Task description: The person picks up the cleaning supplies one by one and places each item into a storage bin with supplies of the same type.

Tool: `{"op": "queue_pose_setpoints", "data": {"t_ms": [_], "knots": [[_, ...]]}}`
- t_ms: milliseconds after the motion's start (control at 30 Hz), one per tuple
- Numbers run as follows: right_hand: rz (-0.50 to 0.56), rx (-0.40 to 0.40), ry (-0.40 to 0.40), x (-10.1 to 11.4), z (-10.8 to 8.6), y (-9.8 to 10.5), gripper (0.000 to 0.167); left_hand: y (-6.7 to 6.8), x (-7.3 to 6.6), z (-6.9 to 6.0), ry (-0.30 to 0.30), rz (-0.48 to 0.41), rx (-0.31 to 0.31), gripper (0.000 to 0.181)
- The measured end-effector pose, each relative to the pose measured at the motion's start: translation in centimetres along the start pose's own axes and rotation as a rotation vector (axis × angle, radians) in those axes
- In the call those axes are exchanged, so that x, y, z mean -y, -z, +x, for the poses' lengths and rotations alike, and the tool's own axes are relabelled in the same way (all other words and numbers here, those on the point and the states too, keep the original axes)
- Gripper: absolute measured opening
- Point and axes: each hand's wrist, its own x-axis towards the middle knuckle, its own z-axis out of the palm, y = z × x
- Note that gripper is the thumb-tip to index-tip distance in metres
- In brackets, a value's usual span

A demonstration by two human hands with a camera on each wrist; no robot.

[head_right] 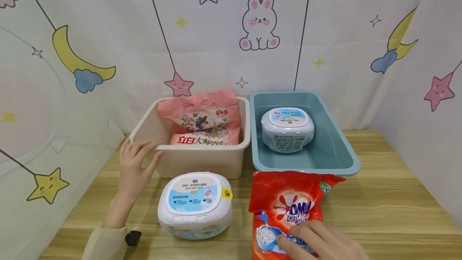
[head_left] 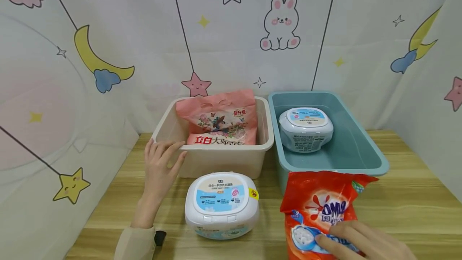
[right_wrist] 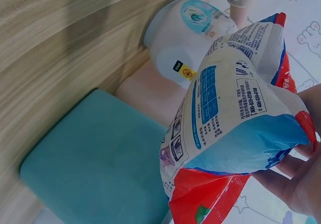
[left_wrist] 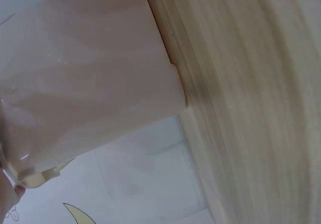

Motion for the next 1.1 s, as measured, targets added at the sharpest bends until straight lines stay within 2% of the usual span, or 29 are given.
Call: {"op": "queue_pose_setpoints", "data": {"t_ms": [333,600,733,900,1100], "knots": [[-0.017,-0.028,0.022,0.0,0.6,0.9,0.074,-0.1,0.1,0.1,-0.007,-0.012,-0.021,0.032],[-0.007,-0.126,0.057,0.1,1.5,1.7,0.071,0.0,0.2,0.1,-0.011,-0.007,-0.023,0.028],[0.002,-0.150,0.085,-0.1,1.7,2.0,0.068,0.0,0.2,0.0,-0.013,-0.006,-0.025,0.026],[-0.023,-0.135,0.101,-0.5,1.5,2.3,0.071,-0.1,0.2,0.0,-0.013,-0.007,-0.023,0.027],[-0.076,-0.117,0.060,-0.7,1.7,3.1,0.071,-0.1,0.2,0.0,-0.007,-0.008,-0.017,0.030]]}}
